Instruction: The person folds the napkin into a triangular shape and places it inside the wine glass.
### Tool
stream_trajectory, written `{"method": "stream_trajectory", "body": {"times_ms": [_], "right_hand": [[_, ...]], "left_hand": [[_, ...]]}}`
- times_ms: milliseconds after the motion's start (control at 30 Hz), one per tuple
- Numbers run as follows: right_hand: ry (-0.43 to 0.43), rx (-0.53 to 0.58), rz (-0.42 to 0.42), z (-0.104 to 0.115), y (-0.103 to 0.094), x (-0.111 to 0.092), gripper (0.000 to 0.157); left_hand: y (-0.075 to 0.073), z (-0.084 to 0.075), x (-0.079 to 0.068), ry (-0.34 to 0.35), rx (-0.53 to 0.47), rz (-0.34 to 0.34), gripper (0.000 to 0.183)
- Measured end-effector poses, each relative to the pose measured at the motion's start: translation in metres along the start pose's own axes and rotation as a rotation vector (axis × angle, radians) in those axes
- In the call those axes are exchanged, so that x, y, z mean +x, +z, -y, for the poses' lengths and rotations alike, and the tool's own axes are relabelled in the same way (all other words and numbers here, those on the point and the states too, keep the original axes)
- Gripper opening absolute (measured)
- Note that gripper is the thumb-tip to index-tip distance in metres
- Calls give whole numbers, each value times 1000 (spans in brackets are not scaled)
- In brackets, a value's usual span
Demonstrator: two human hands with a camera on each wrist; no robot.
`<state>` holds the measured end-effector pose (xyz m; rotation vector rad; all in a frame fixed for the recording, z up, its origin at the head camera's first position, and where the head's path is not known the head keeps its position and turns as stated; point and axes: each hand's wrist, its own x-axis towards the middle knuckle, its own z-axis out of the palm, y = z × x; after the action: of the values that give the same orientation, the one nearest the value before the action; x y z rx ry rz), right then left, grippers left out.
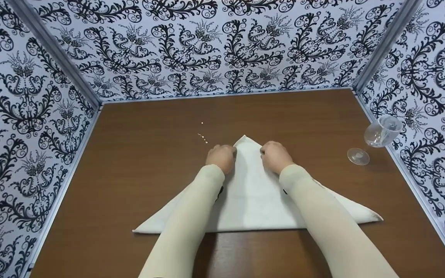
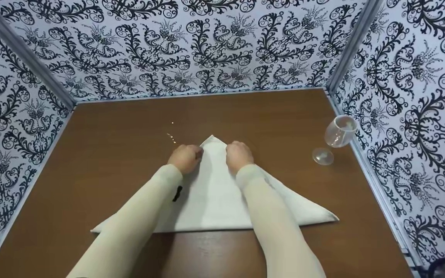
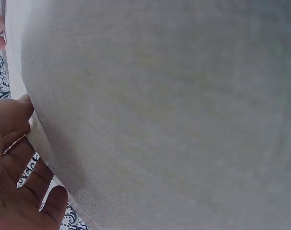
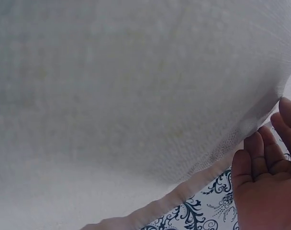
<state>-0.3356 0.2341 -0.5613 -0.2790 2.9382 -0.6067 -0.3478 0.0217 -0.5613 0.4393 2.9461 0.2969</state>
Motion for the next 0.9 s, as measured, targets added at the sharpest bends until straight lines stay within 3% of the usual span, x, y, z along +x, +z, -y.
{"method": "stream_trajectory", "body": {"times_ms": [167, 367, 567, 733, 900], "right_hand": [[13, -18, 10, 1, 1, -1, 27], [-8, -121, 31, 3, 1, -2, 24], [-30, -186, 8, 4, 1, -10, 31], [-23, -164, 9, 9, -1, -22, 36], [26, -177, 114, 19, -10, -47, 48]], "left_hand": [[3, -1, 2, -9, 21, 56, 45], [7, -1, 1, -29, 51, 116, 60], [5, -10, -7, 26, 101, 150, 72], [-2, -16, -37, 86, 135, 171, 77], [-9, -18, -77, 71, 178, 217, 92]]}}
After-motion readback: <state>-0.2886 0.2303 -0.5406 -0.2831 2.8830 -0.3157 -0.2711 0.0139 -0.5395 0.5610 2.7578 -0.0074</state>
